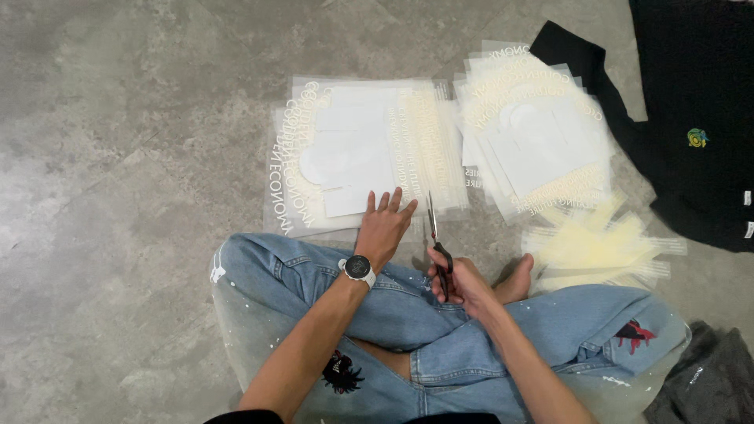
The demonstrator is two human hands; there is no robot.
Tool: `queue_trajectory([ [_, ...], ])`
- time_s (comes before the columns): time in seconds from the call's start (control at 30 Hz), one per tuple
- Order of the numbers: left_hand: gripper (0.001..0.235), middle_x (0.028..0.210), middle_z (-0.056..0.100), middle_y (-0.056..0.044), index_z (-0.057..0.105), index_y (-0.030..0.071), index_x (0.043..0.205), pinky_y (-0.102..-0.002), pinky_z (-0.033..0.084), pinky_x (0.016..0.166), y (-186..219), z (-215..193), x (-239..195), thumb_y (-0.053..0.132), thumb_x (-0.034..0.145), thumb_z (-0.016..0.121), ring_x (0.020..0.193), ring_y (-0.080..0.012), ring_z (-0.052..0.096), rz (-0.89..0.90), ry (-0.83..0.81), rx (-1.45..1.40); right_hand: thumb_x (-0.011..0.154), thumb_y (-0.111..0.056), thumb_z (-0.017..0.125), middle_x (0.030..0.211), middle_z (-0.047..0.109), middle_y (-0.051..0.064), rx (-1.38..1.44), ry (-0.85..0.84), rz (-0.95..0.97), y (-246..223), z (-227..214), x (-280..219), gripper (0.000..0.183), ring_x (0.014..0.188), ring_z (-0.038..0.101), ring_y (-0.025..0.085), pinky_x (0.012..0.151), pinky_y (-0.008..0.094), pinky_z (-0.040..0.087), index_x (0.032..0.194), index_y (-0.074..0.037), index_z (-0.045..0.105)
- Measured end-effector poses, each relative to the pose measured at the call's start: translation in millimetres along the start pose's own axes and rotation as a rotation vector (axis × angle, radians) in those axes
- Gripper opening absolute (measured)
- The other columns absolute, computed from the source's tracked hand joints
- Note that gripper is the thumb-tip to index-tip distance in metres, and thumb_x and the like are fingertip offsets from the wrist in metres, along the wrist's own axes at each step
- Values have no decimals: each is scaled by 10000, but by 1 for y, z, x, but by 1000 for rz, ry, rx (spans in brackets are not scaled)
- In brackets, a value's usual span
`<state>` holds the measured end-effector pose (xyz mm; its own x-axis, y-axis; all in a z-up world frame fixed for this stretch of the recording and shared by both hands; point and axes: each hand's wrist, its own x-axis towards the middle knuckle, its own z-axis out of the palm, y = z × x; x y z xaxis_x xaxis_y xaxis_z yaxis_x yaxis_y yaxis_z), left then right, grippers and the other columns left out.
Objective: The person sits cross-legged on the floor and uses scissors to cut a stack of white, semi-transparent plastic sheets. They hold the stack with their left hand and cut along the edges with their right hand, separating the sheets into smaller pieces.
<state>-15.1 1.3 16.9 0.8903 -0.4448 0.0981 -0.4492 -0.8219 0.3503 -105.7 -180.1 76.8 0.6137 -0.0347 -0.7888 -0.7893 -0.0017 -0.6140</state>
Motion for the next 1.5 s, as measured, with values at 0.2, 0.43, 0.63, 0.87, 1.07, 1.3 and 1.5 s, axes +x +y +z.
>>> queue_trajectory([
  [0.2,405,1541,575,-152,625,264,1463,-686,369,1166,2,4,0,263,1063,561,1359,-426,592,18,-21,21,903,-551,761,525,580,118,11,4,-12,1,1,14,520,364,540,189,274,175,265,896,-39,672],
  [0.43,397,1540,577,-163,639,247,1452,-677,402,1139,5,-8,-1,245,1069,537,1367,-448,580,10,-59,-34,902,-529,796,516,545,101,26,16,-34,13,2,24,512,357,492,153,277,167,251,861,-39,651],
  [0.63,405,1542,567,-179,625,239,1472,-681,419,1123,4,-2,-1,234,1077,533,1369,-462,574,-4,-64,-57,931,-496,802,514,516,95,70,24,-64,28,-1,39,504,350,460,140,264,177,232,866,-27,632],
  [0.87,444,1545,570,-162,609,229,1478,-674,301,1209,10,-6,-1,198,1036,577,1419,-402,544,39,-16,27,944,-435,806,517,490,71,56,7,-34,0,4,-1,461,349,428,104,257,150,215,866,-23,615],
  [1.07,404,1539,567,-179,610,172,1476,-659,357,1184,2,21,-2,193,1083,520,1403,-411,552,37,-39,-27,941,-464,807,525,473,58,24,-4,-13,-3,7,-5,484,354,418,96,260,153,210,877,-27,612],
  [1.3,395,1528,574,-171,605,220,1476,-671,323,1205,5,3,-5,192,1096,503,1412,-398,547,63,-73,-33,948,-483,782,536,425,20,26,-13,-14,-1,2,8,476,363,394,82,268,160,207,888,-40,619],
  [1.5,414,1561,558,-127,561,272,1520,-664,352,1191,0,23,-4,228,1124,450,1440,-397,520,44,-82,-108,954,-446,792,536,400,-12,-4,-9,-29,-6,5,-2,453,363,392,60,277,142,211,866,-39,615],
])
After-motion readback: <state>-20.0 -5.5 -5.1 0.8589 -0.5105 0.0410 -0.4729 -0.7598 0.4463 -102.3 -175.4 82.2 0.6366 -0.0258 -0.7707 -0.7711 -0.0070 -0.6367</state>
